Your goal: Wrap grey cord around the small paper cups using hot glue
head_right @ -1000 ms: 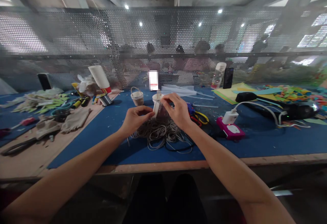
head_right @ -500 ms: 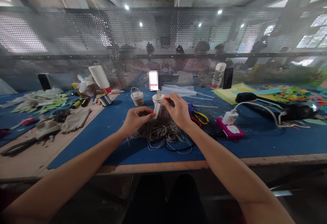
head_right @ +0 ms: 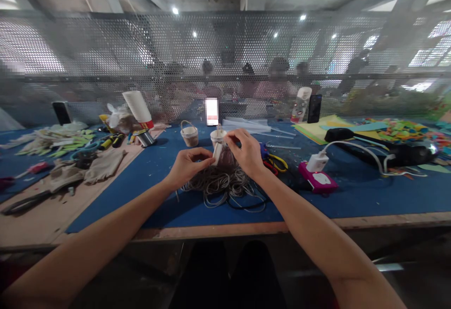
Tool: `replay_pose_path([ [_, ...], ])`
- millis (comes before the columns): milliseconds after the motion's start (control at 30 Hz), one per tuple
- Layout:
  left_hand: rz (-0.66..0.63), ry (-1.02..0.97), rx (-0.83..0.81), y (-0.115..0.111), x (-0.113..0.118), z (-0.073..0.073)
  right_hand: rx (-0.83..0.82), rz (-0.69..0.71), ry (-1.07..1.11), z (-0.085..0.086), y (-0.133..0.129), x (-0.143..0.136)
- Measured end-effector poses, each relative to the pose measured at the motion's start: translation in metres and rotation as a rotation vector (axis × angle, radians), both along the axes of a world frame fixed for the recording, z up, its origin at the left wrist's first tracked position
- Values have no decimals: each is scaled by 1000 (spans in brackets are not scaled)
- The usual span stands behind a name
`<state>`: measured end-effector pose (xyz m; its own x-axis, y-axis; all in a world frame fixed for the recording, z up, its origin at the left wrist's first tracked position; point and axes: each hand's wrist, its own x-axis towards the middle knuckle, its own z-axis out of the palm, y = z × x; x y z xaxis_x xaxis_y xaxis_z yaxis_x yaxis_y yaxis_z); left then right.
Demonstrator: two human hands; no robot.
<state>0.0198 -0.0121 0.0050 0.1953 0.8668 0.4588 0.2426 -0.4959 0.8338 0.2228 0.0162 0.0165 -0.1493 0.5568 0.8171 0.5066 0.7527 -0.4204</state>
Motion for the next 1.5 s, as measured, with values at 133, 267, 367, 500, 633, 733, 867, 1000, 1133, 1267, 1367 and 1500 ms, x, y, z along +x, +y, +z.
replay_pose_path([
  [133,-22,5,-8,0,-1,-1,-3,-8,-8,-2,2,0],
  [267,-41,10,-13,0,-2,-1,-14,-25,-18,-3,4,1],
  [367,-41,16,-5,-1,-1,0,-20,-31,-25,-4,5,1],
  [500,-47,22,7,-1,-2,1,-20,-37,-32,-5,6,2],
  [633,-46,28,10,0,-3,-1,-20,-40,-41,-6,8,2],
  [733,-47,32,11,0,-3,0,-26,-35,-46,-7,9,2],
  [867,-57,11,-11,-2,-1,3,-27,-27,-55,-9,12,2],
  [1000,-71,-34,-58,-3,1,3,-40,-22,-60,-11,15,3],
  [1133,-14,-84,-109,1,-1,1,-115,30,-10,-8,15,6],
  [1267,66,-179,-104,10,-8,-3,-254,97,59,-6,14,8],
  [1367,58,-268,-103,17,-12,-7,-369,102,38,-9,16,8],
  [1500,11,-388,-162,21,-13,-9,-418,147,10,-13,18,6],
])
